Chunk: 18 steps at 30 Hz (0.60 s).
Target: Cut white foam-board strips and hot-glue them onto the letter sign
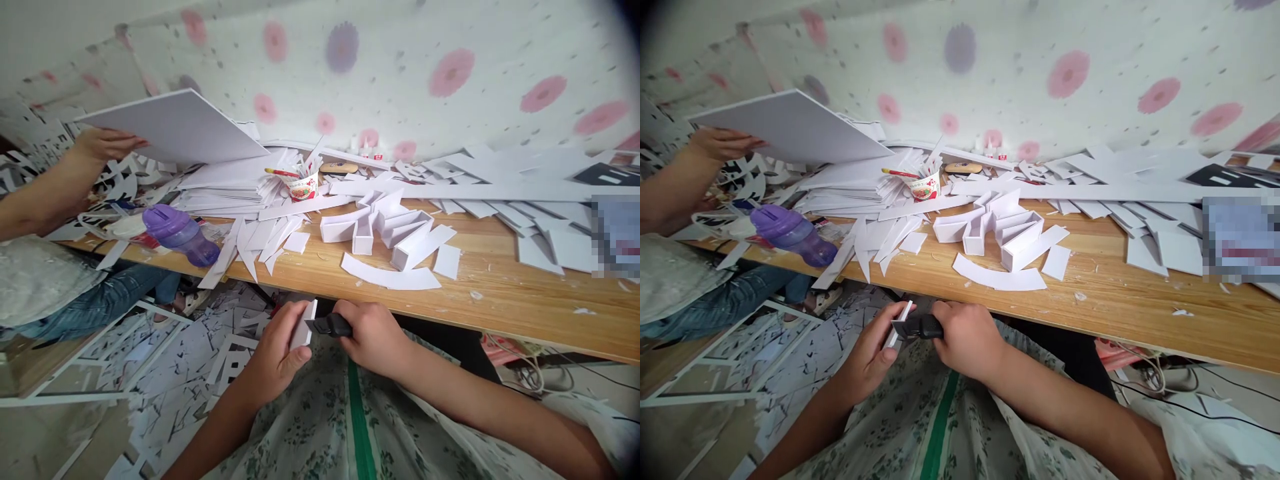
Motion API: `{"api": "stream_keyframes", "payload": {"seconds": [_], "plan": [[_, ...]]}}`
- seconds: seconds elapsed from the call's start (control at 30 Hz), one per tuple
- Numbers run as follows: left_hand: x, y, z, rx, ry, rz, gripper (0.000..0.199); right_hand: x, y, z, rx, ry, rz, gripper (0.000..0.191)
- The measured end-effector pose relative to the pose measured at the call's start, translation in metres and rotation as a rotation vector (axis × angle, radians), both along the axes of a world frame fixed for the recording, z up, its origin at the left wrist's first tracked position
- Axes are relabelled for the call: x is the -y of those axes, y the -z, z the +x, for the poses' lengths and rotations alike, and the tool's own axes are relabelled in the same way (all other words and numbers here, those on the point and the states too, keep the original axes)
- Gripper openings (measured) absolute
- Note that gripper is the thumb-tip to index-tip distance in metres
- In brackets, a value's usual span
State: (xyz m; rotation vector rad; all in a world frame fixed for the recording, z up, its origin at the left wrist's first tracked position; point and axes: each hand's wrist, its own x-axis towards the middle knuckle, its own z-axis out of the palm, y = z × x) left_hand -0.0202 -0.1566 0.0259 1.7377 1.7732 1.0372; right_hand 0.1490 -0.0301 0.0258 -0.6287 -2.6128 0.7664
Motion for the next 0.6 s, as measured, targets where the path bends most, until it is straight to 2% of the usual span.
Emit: {"api": "stream_keyframes", "payload": {"seconds": [0.37,0.6], "plan": [[0.0042,-0.0032,0.0020,-0.042,0.027,-0.012,0.068,-0.0060,0.0025,0.0019,0.116,0.073,0.069,0.011],[0.0026,-0.0033,-0.0005,-0.063,0.047,0.006,0.065,-0.0016,0.0020,-0.0004,0.117,0.022,0.088,0.014]]}}
